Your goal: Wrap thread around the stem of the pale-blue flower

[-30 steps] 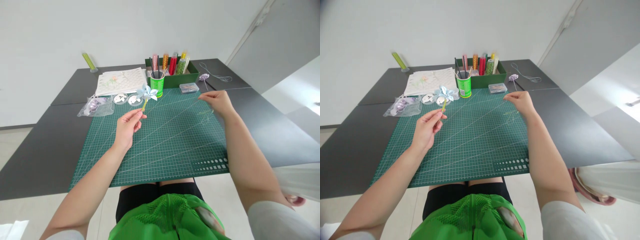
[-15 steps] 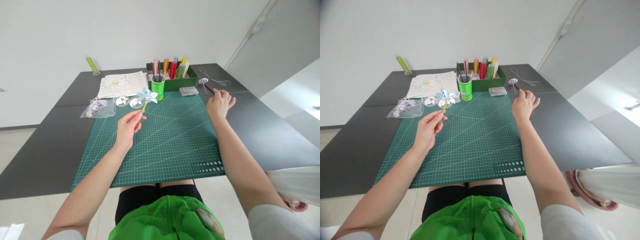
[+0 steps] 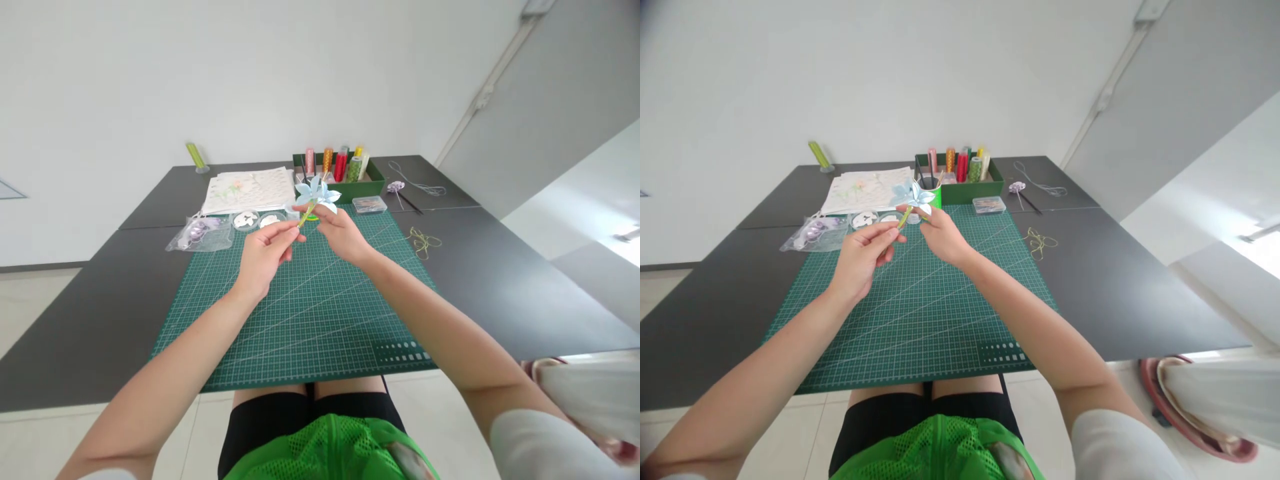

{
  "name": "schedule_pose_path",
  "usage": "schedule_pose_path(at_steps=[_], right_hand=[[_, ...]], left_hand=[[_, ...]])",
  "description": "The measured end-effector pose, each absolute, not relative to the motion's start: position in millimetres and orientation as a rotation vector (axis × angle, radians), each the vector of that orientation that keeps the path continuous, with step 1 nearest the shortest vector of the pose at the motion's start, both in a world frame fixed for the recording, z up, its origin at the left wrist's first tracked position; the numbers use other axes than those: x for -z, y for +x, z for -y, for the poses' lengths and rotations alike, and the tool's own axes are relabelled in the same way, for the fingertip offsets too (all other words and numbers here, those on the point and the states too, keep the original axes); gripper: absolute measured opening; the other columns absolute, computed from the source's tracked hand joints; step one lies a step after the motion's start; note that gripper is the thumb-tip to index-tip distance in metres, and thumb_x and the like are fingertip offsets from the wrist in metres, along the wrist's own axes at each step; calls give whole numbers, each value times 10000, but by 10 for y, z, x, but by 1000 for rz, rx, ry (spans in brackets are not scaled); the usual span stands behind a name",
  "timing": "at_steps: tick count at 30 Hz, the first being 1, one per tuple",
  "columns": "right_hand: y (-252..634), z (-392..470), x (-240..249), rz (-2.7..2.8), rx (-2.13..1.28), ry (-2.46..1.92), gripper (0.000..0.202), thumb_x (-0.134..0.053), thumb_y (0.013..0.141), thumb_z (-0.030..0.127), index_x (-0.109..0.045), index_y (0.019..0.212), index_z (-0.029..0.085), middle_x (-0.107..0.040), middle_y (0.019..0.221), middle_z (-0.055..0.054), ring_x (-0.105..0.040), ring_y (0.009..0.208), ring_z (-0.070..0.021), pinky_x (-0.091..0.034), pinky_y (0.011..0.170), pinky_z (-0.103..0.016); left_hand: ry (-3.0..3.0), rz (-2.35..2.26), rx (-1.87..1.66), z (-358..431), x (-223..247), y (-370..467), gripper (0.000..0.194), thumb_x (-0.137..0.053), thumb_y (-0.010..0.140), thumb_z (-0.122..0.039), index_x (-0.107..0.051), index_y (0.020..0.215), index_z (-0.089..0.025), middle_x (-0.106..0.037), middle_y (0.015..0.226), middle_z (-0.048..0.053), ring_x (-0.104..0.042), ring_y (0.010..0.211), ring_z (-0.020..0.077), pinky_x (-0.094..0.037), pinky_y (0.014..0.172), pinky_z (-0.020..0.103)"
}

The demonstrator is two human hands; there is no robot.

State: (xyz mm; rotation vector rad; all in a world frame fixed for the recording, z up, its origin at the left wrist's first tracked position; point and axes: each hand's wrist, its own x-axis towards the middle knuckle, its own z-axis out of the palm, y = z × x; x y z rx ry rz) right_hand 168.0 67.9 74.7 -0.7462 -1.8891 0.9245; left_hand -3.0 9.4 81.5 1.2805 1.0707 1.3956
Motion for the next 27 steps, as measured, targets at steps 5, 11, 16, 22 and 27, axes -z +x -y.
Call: schedule_pose_path(at_steps=[5,11,16,22,27], right_hand=[[1609,-589,-1055,1476,-1315,-574,314,-513,772,209,-696,1027,187,-722,1011,-66,-661,876,-174,-573,756,-315],[1612,-498,-919,1465,-1001,-661,206,-539,889,327,-696,882,193,-538,689,15,-411,588,-104,-348,540,-256],[1554,-413,-895,1388,-929,-671,244,-670,891,452,-642,816,222,-459,610,45,-363,573,-115,-350,569,-285],[1538,-352,-958,1357,-990,-602,471,-726,857,479,-415,610,225,-293,544,76,-249,525,-93,-281,505,-273],[1592,-423,-959,1371,-1052,-545,427,-794,793,501,-512,641,218,-348,554,76,-298,522,-85,-319,497,-255]], left_hand=[[1345,-1012,-1440,-261,-1051,58,241,-789,788,-359,-819,962,-194,-752,759,46,-493,479,81,-295,419,208],[1424,-959,-1416,-306,-992,140,180,-760,820,-333,-821,945,-219,-755,770,31,-496,485,84,-336,434,223],[1449,-978,-1404,-209,-1006,92,225,-755,841,-359,-810,991,-201,-767,798,48,-510,496,93,-369,440,228],[1446,-940,-1422,-94,-1086,54,209,-763,859,-347,-754,1007,-200,-773,799,42,-511,491,90,-389,450,219],[1418,-909,-1412,-52,-1131,35,170,-763,873,-355,-691,855,-201,-774,779,40,-508,469,86,-391,441,220]])
